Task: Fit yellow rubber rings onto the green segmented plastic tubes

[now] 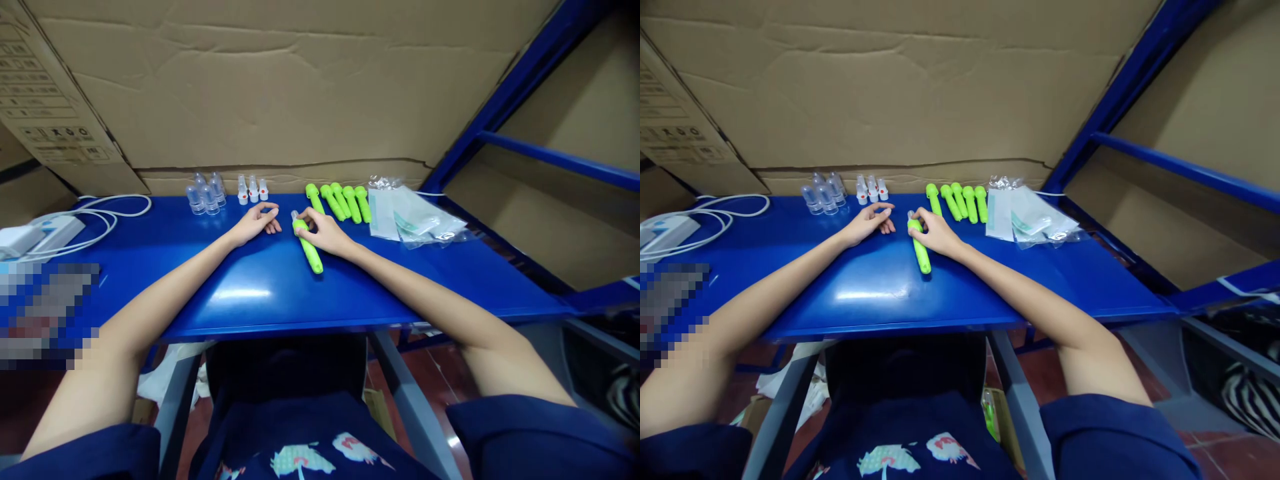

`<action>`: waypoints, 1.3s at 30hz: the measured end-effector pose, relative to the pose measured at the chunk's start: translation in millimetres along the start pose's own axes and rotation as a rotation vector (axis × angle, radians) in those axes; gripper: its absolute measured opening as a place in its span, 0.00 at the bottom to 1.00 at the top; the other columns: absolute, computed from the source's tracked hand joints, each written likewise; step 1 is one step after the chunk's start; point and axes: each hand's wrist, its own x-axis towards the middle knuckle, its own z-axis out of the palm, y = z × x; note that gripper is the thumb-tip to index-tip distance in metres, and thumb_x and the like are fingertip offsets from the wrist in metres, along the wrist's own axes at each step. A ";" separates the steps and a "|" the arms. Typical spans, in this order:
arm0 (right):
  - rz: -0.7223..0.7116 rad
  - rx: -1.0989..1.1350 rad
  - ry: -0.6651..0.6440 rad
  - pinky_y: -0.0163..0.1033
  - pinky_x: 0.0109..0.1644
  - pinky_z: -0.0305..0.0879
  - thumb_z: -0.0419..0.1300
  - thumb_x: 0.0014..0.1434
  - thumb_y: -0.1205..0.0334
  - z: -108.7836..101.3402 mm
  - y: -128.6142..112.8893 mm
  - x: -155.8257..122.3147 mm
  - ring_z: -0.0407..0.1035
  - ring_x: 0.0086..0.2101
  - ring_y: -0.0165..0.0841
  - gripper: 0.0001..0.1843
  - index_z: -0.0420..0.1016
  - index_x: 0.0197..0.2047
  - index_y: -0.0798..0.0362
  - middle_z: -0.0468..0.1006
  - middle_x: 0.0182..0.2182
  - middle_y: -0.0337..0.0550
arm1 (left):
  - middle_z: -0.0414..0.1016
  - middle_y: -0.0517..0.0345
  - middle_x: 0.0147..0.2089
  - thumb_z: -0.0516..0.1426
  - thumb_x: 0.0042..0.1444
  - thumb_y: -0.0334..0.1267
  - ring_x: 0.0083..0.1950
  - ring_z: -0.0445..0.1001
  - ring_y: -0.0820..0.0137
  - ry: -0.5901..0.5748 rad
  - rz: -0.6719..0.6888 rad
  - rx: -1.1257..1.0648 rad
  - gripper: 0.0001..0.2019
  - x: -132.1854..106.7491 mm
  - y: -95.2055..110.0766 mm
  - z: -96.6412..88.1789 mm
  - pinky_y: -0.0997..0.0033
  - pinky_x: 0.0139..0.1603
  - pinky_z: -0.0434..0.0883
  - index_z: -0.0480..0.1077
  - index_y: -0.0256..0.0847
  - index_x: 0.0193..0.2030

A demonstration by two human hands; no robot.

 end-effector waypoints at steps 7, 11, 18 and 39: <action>0.059 -0.136 -0.094 0.45 0.46 0.68 0.60 0.58 0.53 -12.3 3.3 18.2 0.72 0.36 0.40 0.17 0.73 0.46 0.55 0.81 0.38 0.49 | 0.81 0.58 0.26 0.59 0.71 0.40 0.24 0.76 0.74 0.017 -0.004 -0.050 0.14 0.6 -0.8 4.1 0.76 0.31 0.71 0.67 0.32 0.55; 0.083 -0.241 -0.071 0.48 0.50 0.70 0.57 0.60 0.57 1.6 4.7 44.1 0.76 0.41 0.45 0.18 0.71 0.51 0.57 0.82 0.44 0.56 | 0.81 0.59 0.25 0.56 0.73 0.37 0.23 0.75 0.76 -0.003 0.002 -0.067 0.11 1.6 -2.6 3.5 0.77 0.31 0.71 0.66 0.31 0.55; 0.152 -0.458 -0.085 0.55 0.61 0.66 0.51 0.69 0.58 17.6 3.2 89.6 0.73 0.56 0.53 0.21 0.66 0.61 0.59 0.79 0.55 0.64 | 0.81 0.57 0.27 0.61 0.68 0.46 0.25 0.76 0.74 -0.025 0.023 -0.060 0.16 4.5 -7.2 1.1 0.74 0.33 0.71 0.69 0.33 0.50; 0.237 -0.543 -0.157 0.69 0.68 0.51 0.52 0.66 0.59 6.2 0.3 117.5 0.68 0.63 0.58 0.25 0.65 0.63 0.61 0.78 0.59 0.66 | 0.81 0.54 0.28 0.59 0.70 0.45 0.26 0.75 0.75 -0.042 0.031 -0.032 0.15 4.5 -7.9 -0.2 0.73 0.35 0.71 0.74 0.32 0.44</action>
